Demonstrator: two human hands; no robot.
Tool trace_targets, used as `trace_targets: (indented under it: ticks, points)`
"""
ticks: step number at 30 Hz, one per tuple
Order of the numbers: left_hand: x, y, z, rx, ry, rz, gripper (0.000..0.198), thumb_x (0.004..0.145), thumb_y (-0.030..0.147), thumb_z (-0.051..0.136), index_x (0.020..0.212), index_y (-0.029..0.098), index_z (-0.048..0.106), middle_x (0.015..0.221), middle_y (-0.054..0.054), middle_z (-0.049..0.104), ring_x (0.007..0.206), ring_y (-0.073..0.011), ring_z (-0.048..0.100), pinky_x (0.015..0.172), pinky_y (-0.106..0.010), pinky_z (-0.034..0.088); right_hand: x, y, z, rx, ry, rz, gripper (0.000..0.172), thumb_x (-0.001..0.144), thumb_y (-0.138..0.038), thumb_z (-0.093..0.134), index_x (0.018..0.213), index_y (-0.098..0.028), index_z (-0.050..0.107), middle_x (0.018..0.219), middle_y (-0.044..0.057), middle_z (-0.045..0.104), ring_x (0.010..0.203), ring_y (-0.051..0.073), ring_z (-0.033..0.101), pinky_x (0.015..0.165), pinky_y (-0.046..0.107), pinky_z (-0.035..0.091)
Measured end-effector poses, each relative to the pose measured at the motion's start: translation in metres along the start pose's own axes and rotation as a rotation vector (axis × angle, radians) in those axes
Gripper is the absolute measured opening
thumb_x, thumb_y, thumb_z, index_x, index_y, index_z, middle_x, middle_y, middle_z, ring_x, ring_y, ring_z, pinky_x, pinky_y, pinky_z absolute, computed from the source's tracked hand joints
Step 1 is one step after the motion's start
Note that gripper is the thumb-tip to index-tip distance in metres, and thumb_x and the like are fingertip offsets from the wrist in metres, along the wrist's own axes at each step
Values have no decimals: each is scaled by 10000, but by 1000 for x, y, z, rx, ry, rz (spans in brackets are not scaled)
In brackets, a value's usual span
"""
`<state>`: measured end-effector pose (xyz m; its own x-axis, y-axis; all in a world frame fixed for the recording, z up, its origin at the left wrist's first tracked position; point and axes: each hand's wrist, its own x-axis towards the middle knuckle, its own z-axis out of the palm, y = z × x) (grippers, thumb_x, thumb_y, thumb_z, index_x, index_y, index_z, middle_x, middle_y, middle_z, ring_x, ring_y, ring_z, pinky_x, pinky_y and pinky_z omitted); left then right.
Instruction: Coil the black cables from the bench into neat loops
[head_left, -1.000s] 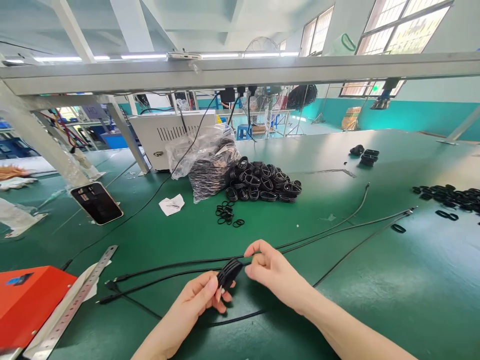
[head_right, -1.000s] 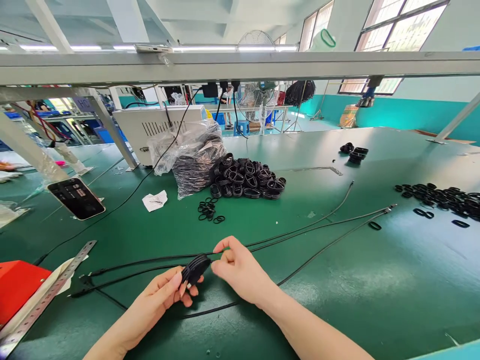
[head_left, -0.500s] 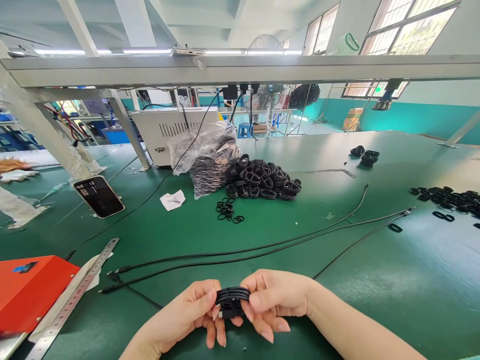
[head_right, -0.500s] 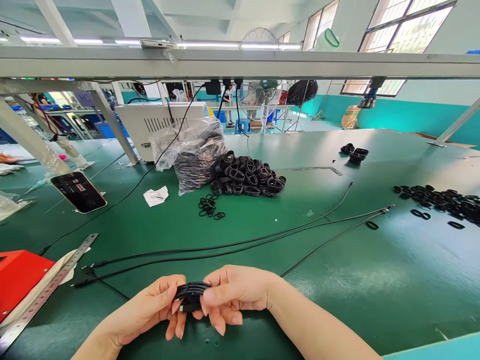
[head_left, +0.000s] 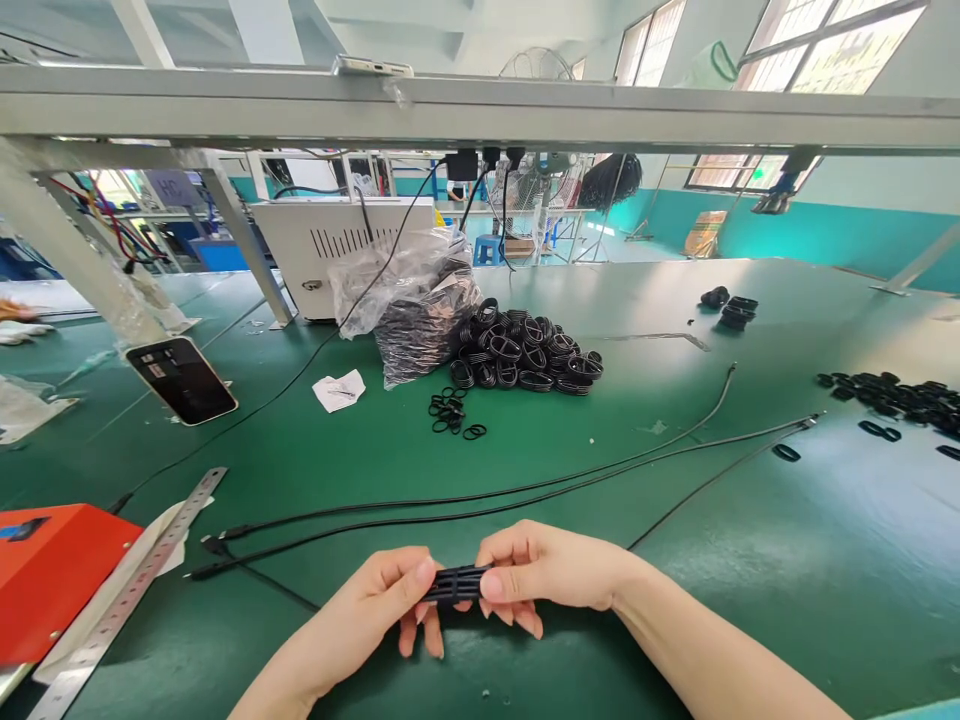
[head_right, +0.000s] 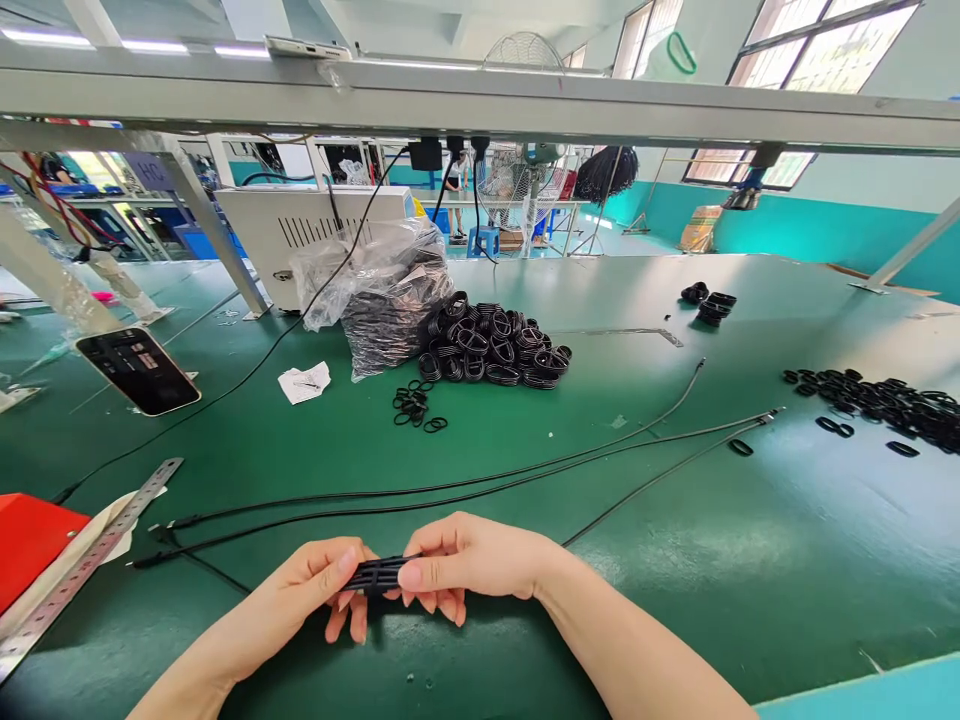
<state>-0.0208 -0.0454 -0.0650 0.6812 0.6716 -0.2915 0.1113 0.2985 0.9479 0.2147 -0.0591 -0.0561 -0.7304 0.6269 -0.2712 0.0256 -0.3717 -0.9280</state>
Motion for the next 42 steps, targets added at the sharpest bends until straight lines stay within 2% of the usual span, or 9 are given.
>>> trace_targets:
  ticks: [4, 11, 14, 18, 24, 27, 30, 36, 42]
  points:
    - [-2, 1, -5, 159, -23, 85, 432, 902, 528, 499, 799, 159, 698, 784, -64, 700, 614, -140, 605, 524, -223, 420, 1, -2, 3, 64, -45, 13, 430, 785, -579, 662, 841, -154, 631, 661, -21, 561, 489, 73, 495, 475, 199, 418]
    - [-2, -3, -4, 164, 104, 134, 307, 888, 446, 570, 721, 192, 610, 798, -28, 663, 667, -136, 567, 583, -228, 407, 2, 4, 8, 4, 71, -100, 397, 788, -543, 690, 884, -186, 546, 646, -64, 497, 502, 62, 436, 514, 206, 354]
    - [-3, 3, -1, 157, 157, 168, 272, 897, 417, 564, 736, 203, 610, 845, -18, 643, 678, -131, 565, 607, -234, 419, 4, 6, 11, 17, 158, -161, 394, 810, -501, 692, 1013, -197, 547, 697, -68, 490, 525, 58, 434, 553, 215, 352]
    - [-2, 6, 1, 205, 184, 193, 288, 923, 401, 518, 729, 205, 603, 1093, -53, 619, 732, -135, 560, 669, -261, 439, 9, 8, 16, 163, 345, -201, 585, 789, -436, 738, 1270, -257, 456, 736, -72, 519, 546, 73, 485, 598, 235, 391]
    - [6, -3, -4, 447, 193, 183, 296, 898, 425, 547, 703, 211, 609, 1164, -101, 583, 1184, -282, 479, 739, -276, 419, 19, 14, 23, 418, 595, -230, 644, 678, -370, 828, 1209, -216, 496, 687, -71, 536, 535, 81, 488, 542, 231, 404]
    - [6, -6, -4, 482, 233, 151, 280, 880, 436, 570, 735, 207, 642, 1326, -84, 496, 957, -226, 571, 676, -284, 407, 20, 15, 27, 425, 646, -216, 638, 624, -331, 858, 1156, -219, 524, 687, -75, 540, 514, 77, 480, 536, 237, 408]
    - [6, -7, -4, 469, 259, 133, 288, 882, 435, 567, 724, 203, 630, 1376, -56, 463, 708, -129, 533, 622, -282, 377, 20, 14, 29, 412, 678, -199, 601, 593, -311, 871, 1096, -222, 554, 682, -76, 542, 509, 69, 459, 543, 232, 391]
    - [9, -9, -3, 421, 255, 172, 332, 905, 431, 527, 664, 208, 574, 1159, -80, 578, 1102, -253, 530, 769, -289, 402, 21, 13, 29, 358, 698, -222, 549, 576, -292, 873, 1027, -210, 571, 649, -70, 521, 603, 101, 491, 571, 235, 375]
    - [6, -6, 0, 470, 371, 198, 281, 863, 426, 593, 703, 200, 645, 1260, -73, 535, 755, -152, 560, 692, -293, 427, 24, 15, 30, 327, 749, -246, 489, 567, -303, 871, 936, -203, 566, 651, -65, 529, 606, 103, 484, 565, 235, 358]
